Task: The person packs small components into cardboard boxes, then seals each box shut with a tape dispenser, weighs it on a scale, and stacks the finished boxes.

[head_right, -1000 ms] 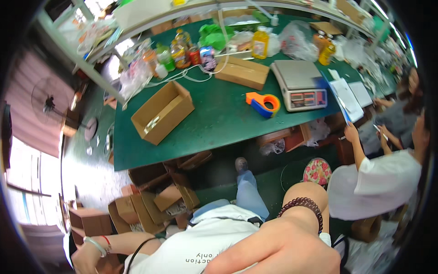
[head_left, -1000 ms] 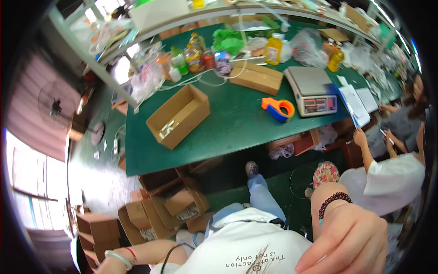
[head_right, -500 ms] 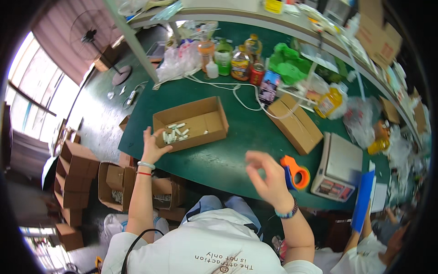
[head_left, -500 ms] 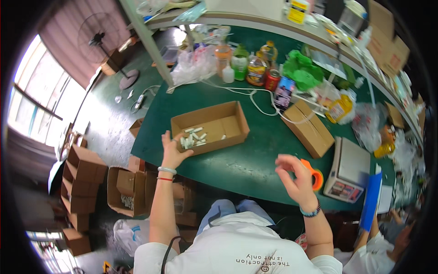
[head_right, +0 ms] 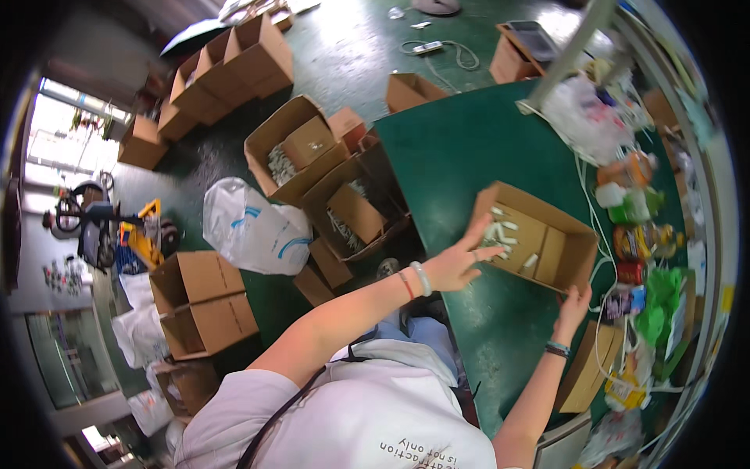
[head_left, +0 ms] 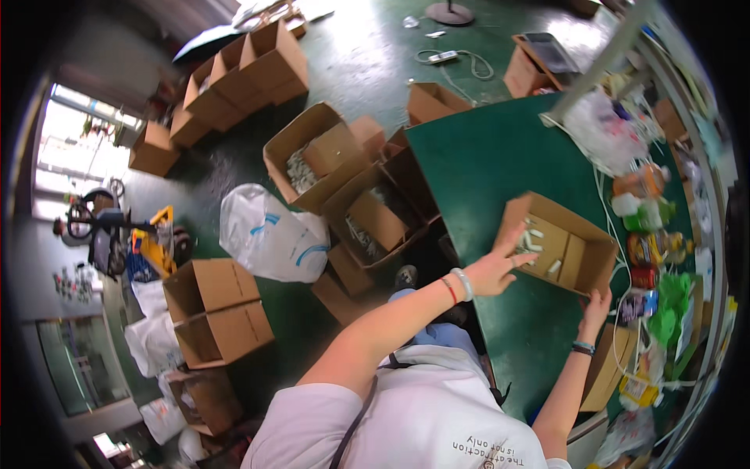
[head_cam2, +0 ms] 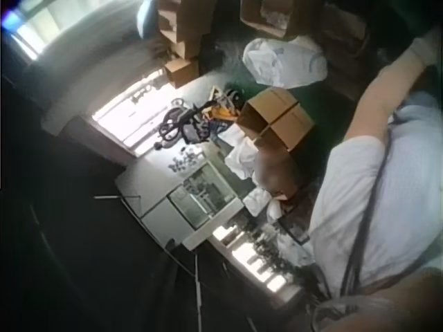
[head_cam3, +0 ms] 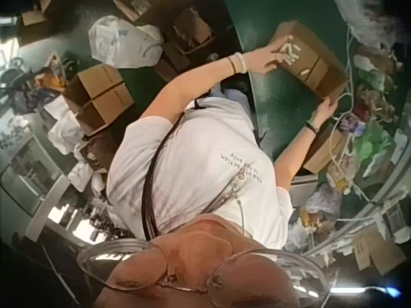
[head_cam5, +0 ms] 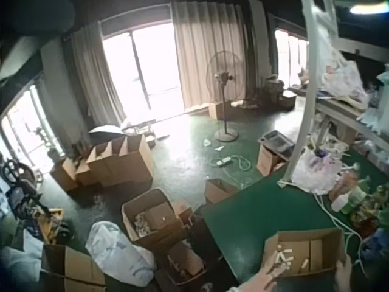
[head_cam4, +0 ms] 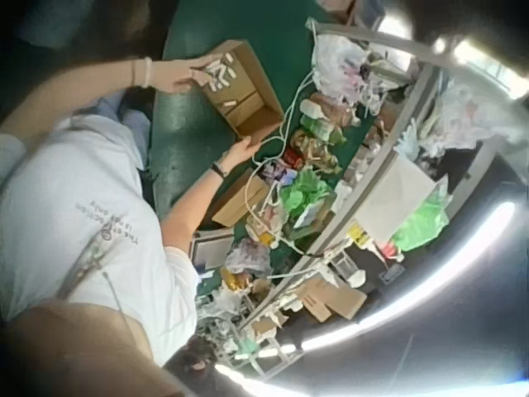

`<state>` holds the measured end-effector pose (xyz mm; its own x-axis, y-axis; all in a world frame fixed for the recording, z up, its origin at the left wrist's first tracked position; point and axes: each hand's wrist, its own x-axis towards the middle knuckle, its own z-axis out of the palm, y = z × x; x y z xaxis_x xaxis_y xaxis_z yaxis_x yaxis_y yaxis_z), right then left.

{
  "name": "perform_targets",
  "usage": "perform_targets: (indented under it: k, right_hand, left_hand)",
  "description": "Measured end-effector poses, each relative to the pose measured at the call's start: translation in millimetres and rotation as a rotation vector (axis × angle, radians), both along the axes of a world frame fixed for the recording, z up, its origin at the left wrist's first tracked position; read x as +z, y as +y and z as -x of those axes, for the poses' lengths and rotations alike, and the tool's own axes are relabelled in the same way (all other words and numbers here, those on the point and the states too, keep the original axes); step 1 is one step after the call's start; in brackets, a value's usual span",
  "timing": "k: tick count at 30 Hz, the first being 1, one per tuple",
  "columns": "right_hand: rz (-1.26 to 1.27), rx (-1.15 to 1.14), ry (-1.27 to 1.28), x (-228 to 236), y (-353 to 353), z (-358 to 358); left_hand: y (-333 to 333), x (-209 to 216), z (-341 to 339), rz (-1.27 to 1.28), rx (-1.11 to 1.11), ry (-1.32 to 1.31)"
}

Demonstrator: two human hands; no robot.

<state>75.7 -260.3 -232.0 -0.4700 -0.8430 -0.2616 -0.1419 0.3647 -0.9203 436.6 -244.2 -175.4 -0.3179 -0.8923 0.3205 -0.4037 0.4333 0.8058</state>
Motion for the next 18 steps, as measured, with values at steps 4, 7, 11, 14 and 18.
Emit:
perform_targets:
  k: [4,7,11,14,18]
  right_hand:
    - [-0.018,-0.092,-0.033,17,-26,-16]
    - [0.173,-0.088,0.599,26,-27,-29]
    - [0.585,0.317,1.134,103,-11,-162]
    - [0.705,0.661,0.594,112,4,-257]
    - [0.220,1.237,0.191,88,31,-362]
  left_hand:
    - [4,0,-44,-0.273,-0.197,0.321]
    - [35,-16,-80,-0.308,-0.113,0.223]
    - [116,-77,-149,-0.738,0.181,0.316]
    - [177,-132,-196,-0.954,0.540,0.253]
    - [240,-186,-224,-1.084,0.934,0.475]
